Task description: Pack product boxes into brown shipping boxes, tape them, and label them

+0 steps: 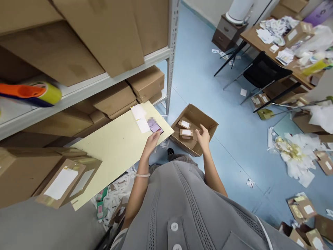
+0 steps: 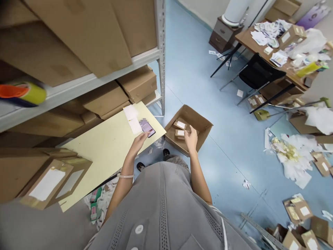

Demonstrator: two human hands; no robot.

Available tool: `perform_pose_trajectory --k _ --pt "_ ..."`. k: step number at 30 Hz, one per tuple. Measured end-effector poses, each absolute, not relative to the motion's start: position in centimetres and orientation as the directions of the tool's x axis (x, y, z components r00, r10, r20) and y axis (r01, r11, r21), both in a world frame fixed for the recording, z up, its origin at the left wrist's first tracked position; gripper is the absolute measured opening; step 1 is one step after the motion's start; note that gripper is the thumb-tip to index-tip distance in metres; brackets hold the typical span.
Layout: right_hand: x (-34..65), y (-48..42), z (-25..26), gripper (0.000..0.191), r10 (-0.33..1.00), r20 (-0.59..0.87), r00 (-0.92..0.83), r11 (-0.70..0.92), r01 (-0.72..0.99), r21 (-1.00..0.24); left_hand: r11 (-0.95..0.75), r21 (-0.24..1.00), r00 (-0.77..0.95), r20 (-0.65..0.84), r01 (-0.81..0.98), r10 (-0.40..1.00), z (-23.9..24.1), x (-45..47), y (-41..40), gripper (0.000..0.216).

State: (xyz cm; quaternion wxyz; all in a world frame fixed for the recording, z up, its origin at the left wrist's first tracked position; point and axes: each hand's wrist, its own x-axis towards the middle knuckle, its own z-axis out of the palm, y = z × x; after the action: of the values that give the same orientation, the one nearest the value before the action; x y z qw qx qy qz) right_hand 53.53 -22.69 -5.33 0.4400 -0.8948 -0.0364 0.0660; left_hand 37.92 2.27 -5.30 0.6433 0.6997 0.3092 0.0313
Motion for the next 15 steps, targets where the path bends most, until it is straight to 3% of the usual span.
perform_pose_trajectory --k 4,9,15 --pt "52.4 -18.7 -4.1 0.058 0.240 -0.056 0.969 -0.587 0.099 -0.804 0.104 0.886 0.772 -0.447 0.452 0.452 -5.1 32.2 3.3 0.061" --pt "50.0 -12.5 -3.4 0.057 0.444 -0.051 0.895 -0.529 0.215 -0.821 0.231 0.865 0.620 -0.484 0.446 0.617 -5.6 23.9 5.7 0.066" --pt "45.3 -3.1 -4.0 0.057 0.768 -0.046 0.639 -0.390 0.409 -0.825 0.380 0.825 0.206 -0.493 0.418 0.845 -7.7 13.2 8.9 0.049"
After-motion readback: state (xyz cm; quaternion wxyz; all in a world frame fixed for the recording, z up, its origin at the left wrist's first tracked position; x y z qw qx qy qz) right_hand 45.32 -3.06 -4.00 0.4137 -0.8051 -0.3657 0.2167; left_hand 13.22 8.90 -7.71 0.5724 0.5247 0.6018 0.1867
